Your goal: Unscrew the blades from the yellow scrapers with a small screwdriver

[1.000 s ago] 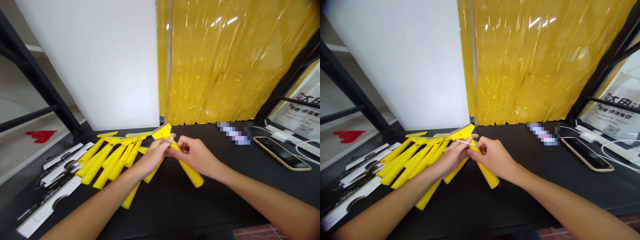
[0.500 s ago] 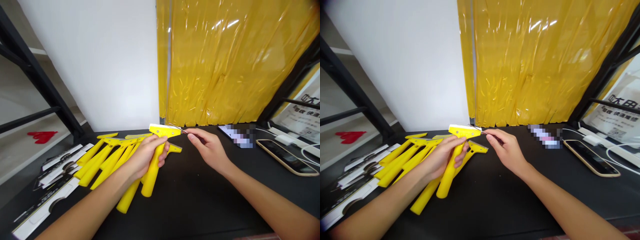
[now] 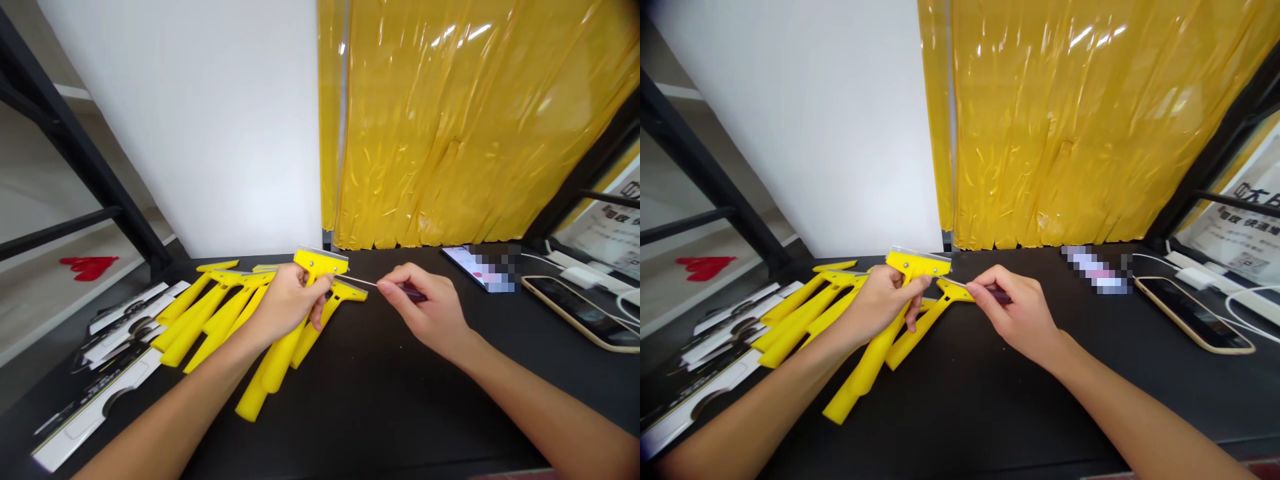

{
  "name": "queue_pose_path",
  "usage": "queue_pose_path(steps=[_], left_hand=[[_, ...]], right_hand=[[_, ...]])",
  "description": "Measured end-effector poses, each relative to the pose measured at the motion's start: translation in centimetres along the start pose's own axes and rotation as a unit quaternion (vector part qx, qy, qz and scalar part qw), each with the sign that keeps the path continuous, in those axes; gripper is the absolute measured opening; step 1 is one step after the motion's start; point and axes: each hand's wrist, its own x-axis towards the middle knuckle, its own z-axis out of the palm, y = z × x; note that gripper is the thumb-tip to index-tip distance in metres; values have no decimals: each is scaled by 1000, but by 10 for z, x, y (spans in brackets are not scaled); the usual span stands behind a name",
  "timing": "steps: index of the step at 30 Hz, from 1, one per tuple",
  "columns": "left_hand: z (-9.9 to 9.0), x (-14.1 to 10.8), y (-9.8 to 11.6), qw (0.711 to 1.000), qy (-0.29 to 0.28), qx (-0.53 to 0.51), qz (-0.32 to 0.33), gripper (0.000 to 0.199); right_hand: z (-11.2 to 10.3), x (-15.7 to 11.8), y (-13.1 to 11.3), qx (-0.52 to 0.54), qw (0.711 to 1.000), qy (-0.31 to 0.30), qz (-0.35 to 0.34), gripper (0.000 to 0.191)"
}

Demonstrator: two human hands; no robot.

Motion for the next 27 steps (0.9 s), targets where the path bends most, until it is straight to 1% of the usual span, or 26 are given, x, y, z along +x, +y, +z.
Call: queue_pose_path(steps=[6,11,16,21,27], left_hand=[[1,0,0,1000,12,26,3,43],[1,1,-5,999,14,42,-4,45],[1,1,-5,998,15,51,-16,45],[0,1,-5,998,22,59,-25,44],[3,0,-3,996,33,74,-25,45]], right_hand=[[-1,2,-2,-1,1000,12,7,15],[0,2,-1,-6,1000,6,11,16],[1,3,0,-5,1000,4,22,17],[1,3,1,1,1000,18,7,15],[1,3,1,8,1000,3,27,16]])
